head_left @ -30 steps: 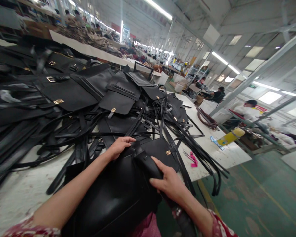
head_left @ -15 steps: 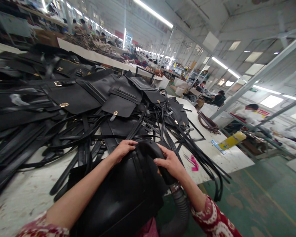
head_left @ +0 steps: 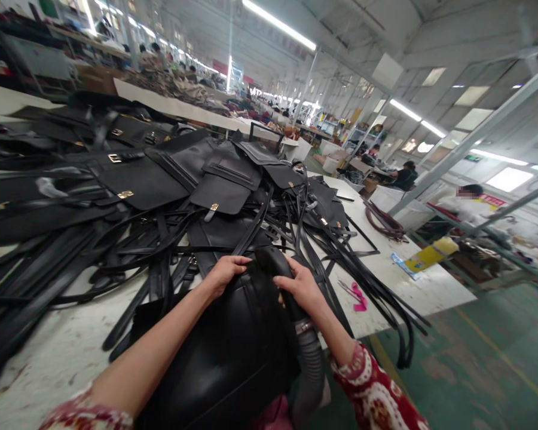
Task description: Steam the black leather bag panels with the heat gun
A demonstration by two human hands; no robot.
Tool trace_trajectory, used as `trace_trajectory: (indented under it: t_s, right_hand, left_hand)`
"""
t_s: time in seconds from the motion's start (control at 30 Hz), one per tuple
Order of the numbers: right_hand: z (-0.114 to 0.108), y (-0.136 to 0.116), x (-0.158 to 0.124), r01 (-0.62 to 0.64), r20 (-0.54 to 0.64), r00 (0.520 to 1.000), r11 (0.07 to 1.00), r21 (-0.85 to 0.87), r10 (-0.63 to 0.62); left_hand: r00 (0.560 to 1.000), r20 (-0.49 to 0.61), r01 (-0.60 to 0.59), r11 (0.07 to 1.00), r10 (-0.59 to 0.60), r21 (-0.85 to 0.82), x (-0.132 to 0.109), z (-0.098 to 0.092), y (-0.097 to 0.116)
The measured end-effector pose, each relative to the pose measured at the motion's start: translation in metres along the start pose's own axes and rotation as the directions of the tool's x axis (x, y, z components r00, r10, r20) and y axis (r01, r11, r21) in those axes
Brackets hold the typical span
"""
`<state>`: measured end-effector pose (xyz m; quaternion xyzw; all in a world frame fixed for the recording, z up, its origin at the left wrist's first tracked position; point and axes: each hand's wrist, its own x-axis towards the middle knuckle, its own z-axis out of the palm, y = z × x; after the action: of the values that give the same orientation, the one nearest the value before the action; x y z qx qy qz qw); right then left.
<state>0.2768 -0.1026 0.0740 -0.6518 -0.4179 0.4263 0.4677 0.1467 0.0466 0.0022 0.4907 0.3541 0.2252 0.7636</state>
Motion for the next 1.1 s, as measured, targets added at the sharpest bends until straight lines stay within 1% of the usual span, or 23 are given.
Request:
trace_trajectory:
  t_s: [0.1,0.13,0.2,0.3,0.37,0.4,0.5,0.57,0.7,0.77,0.9,1.0,1.1]
  right_hand:
    - [-0.002,0.006,-0.003,-0.016,0.019,1.0,1.0,-0.027,0.016]
    - [-0.003,0.007,-0.005,-0.019,0.009,1.0,1.0,-0.02,0.019]
    - [-0.005,0.007,-0.007,-0.017,-0.054,0.998,1.0,-0.004,0.017]
    - [-0.008,0.001,-0.01,0.016,-0.145,0.989,0.999,-0.049,-0.023]
    - [-0.007,-0.004,-0.014,0.033,-0.13,0.991,0.996,-0.079,-0.043]
    - [-0.006,-0.005,-0.015,0.034,-0.097,0.994,0.996,-0.081,-0.042]
    - [0.003,-0.003,-0.02,-0.017,0.013,1.0,0.998,-0.054,0.018]
    - [0.008,0.002,-0.021,-0.061,0.035,0.997,0.997,-0.046,0.063]
    - [0.012,0.006,-0.016,-0.081,0.026,0.996,0.995,-0.062,0.083]
    - [0.014,0.003,-0.011,-0.066,0.03,0.997,0.996,-0.06,0.068]
    - [0.018,-0.004,0.005,-0.018,0.009,1.0,0.999,-0.036,0.018]
    - [0.016,-0.007,0.015,0.009,0.008,1.0,1.0,-0.016,-0.009]
    - [0.009,-0.007,0.013,0.024,-0.058,0.998,1.0,0.006,-0.024]
  left_hand:
    - [1.0,-0.027,-0.014,1.0,0.014,-0.008,0.0,0.0,-0.002]
    - [0.999,-0.031,-0.017,1.0,0.017,-0.009,0.0,0.0,-0.002]
    - [0.999,-0.033,-0.023,1.0,0.022,-0.009,0.0,0.0,-0.003]
    - [0.999,-0.032,-0.03,1.0,0.03,-0.003,0.001,0.0,-0.002]
    - [0.999,-0.025,-0.031,1.0,0.031,0.001,0.001,0.0,-0.002]
    - [0.999,-0.024,-0.033,0.999,0.033,0.002,0.0,0.0,-0.003]
    - [0.998,-0.039,-0.042,0.999,0.042,-0.002,-0.002,0.001,-0.005]
    - [0.996,-0.069,-0.054,0.999,0.054,-0.007,-0.002,0.002,-0.008]
    - [0.986,-0.142,-0.093,0.995,0.09,-0.019,0.001,0.001,-0.014]
    - [0.983,-0.151,-0.108,0.994,0.104,-0.018,0.001,0.001,-0.016]
    - [0.986,-0.128,-0.111,0.994,0.111,0.009,0.0,0.003,-0.017]
    - [0.989,-0.104,-0.105,0.994,0.107,0.016,-0.001,0.002,-0.013]
    - [0.993,-0.071,-0.09,0.996,0.091,0.015,-0.002,0.0,-0.008]
